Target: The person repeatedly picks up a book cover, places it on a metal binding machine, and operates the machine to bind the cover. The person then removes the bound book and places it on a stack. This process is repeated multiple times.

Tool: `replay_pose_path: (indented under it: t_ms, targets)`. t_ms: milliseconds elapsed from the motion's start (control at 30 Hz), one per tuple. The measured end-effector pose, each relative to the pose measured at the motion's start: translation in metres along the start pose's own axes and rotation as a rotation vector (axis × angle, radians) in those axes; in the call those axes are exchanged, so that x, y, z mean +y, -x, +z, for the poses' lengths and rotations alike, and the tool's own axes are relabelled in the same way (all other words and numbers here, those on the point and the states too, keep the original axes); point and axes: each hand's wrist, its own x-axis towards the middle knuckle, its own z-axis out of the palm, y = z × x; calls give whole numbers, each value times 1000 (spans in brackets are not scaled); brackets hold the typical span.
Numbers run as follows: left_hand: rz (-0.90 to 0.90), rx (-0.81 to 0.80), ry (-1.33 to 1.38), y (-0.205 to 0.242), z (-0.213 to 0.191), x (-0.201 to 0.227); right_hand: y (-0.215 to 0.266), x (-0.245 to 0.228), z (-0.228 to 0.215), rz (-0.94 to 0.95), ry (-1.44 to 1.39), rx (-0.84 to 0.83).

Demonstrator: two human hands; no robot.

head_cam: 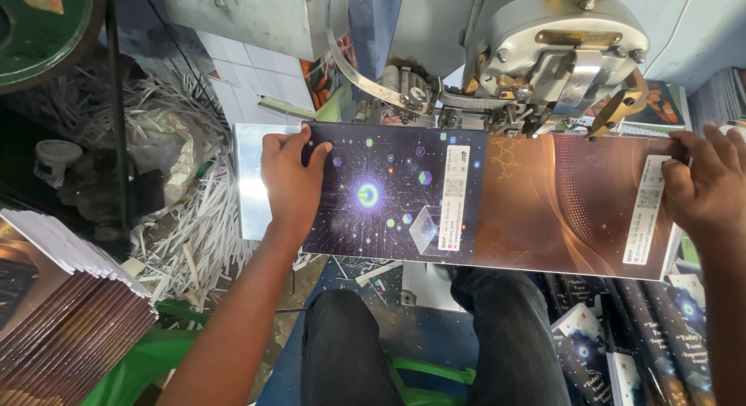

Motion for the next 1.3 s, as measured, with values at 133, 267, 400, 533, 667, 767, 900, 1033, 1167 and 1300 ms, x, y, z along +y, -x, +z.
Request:
replay_pose_path:
  t_ms: [133, 267, 400, 533, 667, 767, 900, 1033, 1167, 1300]
  targets:
    - [1, 2, -3, 0, 0, 0, 4, 21, 7, -119, 18, -14]
    - [11, 6, 6, 0, -1, 2, 3, 26, 13, -234, 160, 31]
    - [10, -6, 10, 0, 0, 6, 11, 30, 16, 35, -209, 44]
    - [18, -23, 19, 3, 7, 15, 16, 51, 22, -1, -117, 21]
    - [30, -17, 17, 8, 17, 25, 11, 56, 27, -25, 86, -35]
    - [44, -3, -1, 11, 23, 32, -3, 26, 35, -99, 184, 29]
    - [-12, -39, 27, 14, 31, 43, -27, -33, 44, -177, 84, -33]
    - [9, -44, 33, 18, 38, 54, -24, -88, 56, -311, 36, -46]
    - [33, -56, 31, 22, 44, 64, -21, -98, 49, -295, -34, -4]
    - [22, -110, 42, 24, 47, 71, -22, -89, 45, -279, -25, -28]
